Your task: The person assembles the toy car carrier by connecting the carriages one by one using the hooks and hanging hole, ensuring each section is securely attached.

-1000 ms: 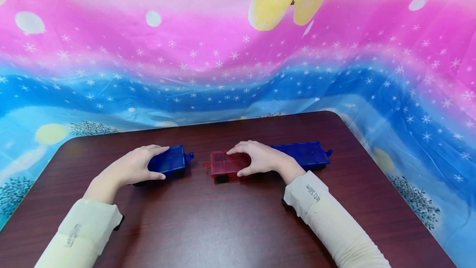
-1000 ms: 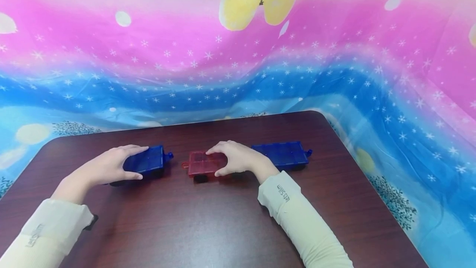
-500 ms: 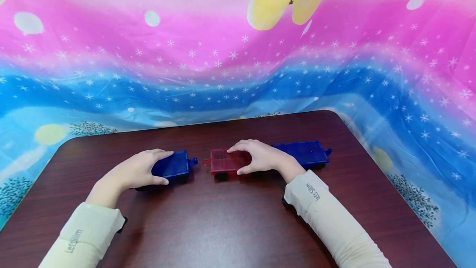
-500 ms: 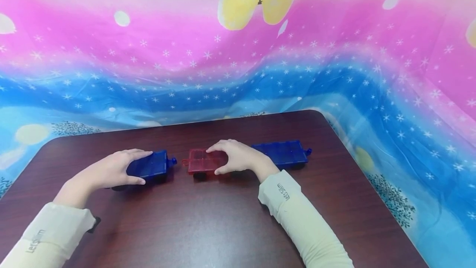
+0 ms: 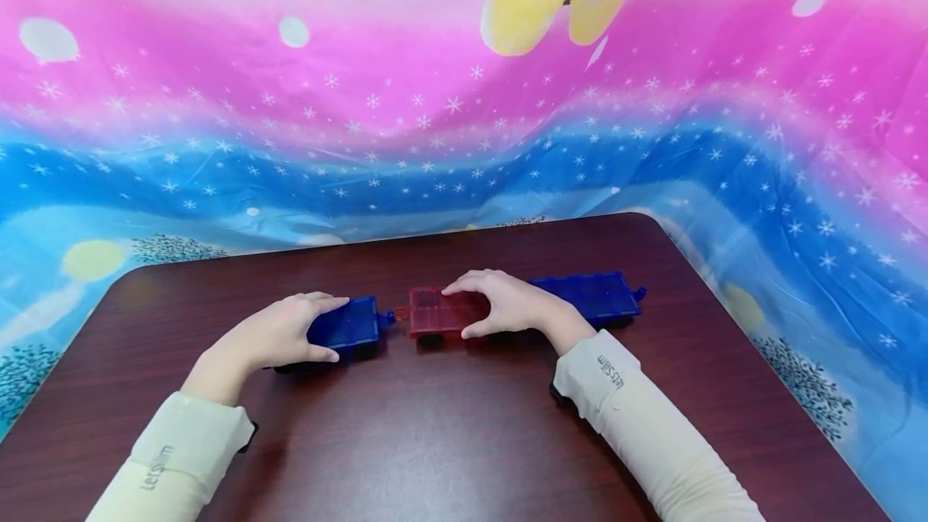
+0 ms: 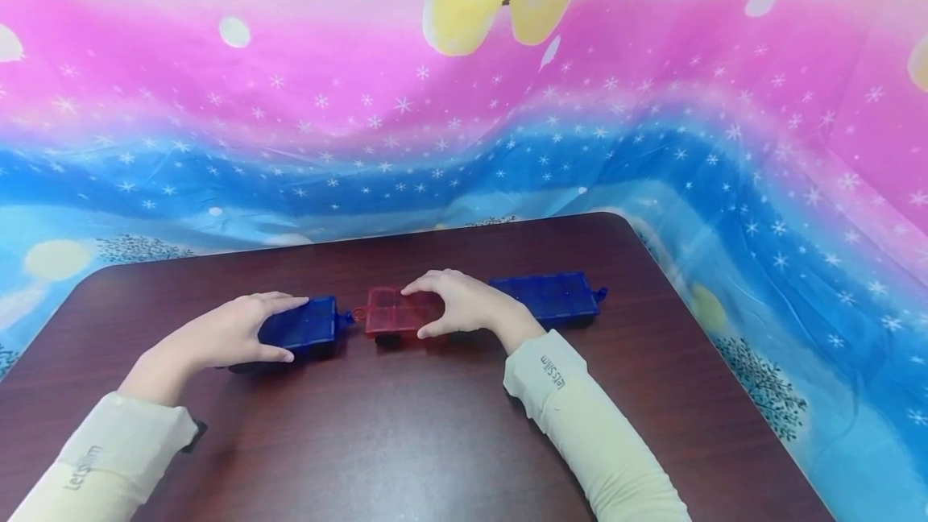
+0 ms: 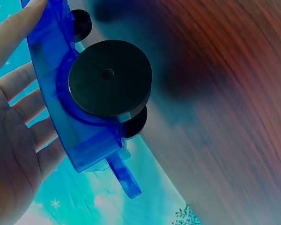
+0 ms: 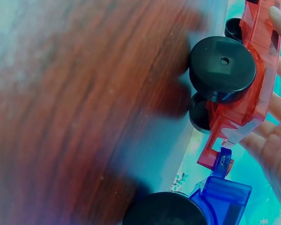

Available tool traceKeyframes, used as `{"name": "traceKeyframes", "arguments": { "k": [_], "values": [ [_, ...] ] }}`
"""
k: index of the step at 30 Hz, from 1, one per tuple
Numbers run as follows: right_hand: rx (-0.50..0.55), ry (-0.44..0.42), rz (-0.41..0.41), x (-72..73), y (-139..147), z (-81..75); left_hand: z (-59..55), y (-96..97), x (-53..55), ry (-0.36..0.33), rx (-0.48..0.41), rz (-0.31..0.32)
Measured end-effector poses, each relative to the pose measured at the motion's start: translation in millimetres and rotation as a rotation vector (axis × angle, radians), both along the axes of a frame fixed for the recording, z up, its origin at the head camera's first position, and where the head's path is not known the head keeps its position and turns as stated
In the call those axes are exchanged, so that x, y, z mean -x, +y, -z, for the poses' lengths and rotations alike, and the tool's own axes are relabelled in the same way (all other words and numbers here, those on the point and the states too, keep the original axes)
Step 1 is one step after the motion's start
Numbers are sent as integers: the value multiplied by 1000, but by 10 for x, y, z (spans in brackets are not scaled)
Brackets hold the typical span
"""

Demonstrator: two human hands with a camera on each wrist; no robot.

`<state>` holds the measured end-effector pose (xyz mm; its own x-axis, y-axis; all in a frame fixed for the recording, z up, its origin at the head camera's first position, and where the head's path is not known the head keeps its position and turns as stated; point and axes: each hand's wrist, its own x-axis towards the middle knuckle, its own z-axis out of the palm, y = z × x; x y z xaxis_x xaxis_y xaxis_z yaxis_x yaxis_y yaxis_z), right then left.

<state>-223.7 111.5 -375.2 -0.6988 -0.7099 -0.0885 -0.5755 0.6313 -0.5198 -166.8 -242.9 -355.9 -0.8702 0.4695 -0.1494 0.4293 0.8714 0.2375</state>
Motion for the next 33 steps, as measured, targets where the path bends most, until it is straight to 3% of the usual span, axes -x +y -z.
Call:
{"name": "traceKeyframes", "arguments": {
  "k": [16, 33],
  "values": [
    [-19, 13, -6, -14, -23, -8, 20, 110, -2, 2, -3, 6],
    [-56, 61, -12, -52, -15, 24, 105, 72, -34, 8, -39, -5]
  ]
}}
